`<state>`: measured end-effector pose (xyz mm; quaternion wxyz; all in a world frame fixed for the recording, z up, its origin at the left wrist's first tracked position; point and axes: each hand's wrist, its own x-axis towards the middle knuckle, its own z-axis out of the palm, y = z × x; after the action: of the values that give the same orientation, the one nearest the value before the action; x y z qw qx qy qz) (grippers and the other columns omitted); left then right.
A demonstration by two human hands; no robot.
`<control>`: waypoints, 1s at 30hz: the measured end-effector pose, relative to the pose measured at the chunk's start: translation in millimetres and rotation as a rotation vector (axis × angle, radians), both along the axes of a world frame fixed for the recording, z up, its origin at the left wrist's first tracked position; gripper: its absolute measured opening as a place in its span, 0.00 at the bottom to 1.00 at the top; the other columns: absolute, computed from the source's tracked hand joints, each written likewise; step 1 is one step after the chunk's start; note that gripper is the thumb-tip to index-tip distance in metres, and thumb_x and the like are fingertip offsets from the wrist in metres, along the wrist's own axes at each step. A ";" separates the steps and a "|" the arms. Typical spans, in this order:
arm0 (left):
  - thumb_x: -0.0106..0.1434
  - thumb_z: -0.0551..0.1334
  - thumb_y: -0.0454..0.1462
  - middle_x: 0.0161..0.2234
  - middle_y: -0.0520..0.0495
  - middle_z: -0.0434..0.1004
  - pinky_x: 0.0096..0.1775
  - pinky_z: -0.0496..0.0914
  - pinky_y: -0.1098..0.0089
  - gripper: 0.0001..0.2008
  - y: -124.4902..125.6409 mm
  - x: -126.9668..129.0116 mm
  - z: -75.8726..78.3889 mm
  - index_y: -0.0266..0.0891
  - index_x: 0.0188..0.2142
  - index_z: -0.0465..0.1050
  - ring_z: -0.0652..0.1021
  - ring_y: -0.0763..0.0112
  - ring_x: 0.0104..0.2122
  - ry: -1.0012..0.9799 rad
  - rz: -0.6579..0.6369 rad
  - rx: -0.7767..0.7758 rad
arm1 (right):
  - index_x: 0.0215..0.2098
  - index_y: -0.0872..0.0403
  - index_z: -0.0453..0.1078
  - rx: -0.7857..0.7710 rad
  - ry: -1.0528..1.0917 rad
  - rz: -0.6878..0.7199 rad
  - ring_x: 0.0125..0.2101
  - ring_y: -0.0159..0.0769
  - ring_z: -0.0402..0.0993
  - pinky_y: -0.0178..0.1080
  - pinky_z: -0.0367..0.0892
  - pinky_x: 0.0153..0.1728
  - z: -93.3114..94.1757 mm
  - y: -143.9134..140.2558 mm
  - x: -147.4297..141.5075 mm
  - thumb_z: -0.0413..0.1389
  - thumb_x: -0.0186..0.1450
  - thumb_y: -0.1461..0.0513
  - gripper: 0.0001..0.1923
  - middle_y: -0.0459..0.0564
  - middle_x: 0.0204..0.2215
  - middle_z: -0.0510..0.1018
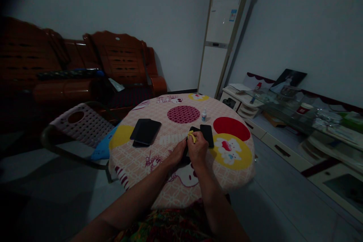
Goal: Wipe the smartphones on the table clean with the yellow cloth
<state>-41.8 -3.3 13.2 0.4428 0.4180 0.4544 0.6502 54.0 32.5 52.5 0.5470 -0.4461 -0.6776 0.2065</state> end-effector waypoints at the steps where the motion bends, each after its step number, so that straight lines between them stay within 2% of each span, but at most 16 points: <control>1: 0.61 0.60 0.47 0.38 0.43 0.78 0.45 0.68 0.70 0.15 0.4 0.1 -0.5 0.39 0.38 0.76 0.74 0.63 0.43 0.024 0.000 0.014 | 0.29 0.53 0.71 -0.002 -0.001 0.000 0.25 0.34 0.71 0.34 0.64 0.29 -0.4 -1.3 -0.2 0.53 0.58 0.59 0.07 0.46 0.24 0.76; 9: 0.60 0.57 0.57 0.36 0.43 0.78 0.36 0.68 0.71 0.26 -0.1 -2.2 -1.6 0.37 0.41 0.75 0.74 0.66 0.35 0.118 -0.091 0.064 | 0.29 0.54 0.71 -0.020 0.046 -0.019 0.23 0.34 0.70 0.34 0.64 0.28 10.0 16.0 -1.6 0.54 0.57 0.59 0.07 0.44 0.22 0.75; 15: 0.60 0.51 0.62 0.29 0.46 0.75 0.26 0.65 0.72 0.32 -1.9 -1.0 -2.9 0.36 0.42 0.70 0.72 0.71 0.23 0.071 -0.212 -0.018 | 0.27 0.54 0.71 -0.014 0.104 0.012 0.24 0.34 0.70 0.34 0.64 0.28 16.3 23.1 -0.9 0.55 0.56 0.58 0.07 0.44 0.22 0.75; 23: 0.57 0.53 0.64 0.29 0.44 0.76 0.24 0.65 0.72 0.36 0.5 -1.2 -8.1 0.34 0.46 0.69 0.76 0.68 0.24 -0.032 -0.254 -0.084 | 0.26 0.55 0.70 -0.065 0.118 0.053 0.23 0.33 0.69 0.33 0.63 0.26 16.9 29.7 4.0 0.55 0.56 0.58 0.09 0.44 0.21 0.74; 30: 0.57 0.52 0.64 0.29 0.42 0.77 0.23 0.65 0.73 0.37 0.0 -1.3 -5.5 0.34 0.46 0.68 0.76 0.68 0.22 -0.055 -0.283 -0.097 | 0.25 0.55 0.70 -0.105 0.126 0.063 0.22 0.33 0.68 0.34 0.63 0.25 14.1 35.7 8.4 0.54 0.54 0.58 0.08 0.44 0.21 0.73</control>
<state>-43.1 -3.3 7.7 0.5618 0.4381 0.4098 0.5697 62.4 68.2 66.5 0.5577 -0.4386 -0.6438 0.2865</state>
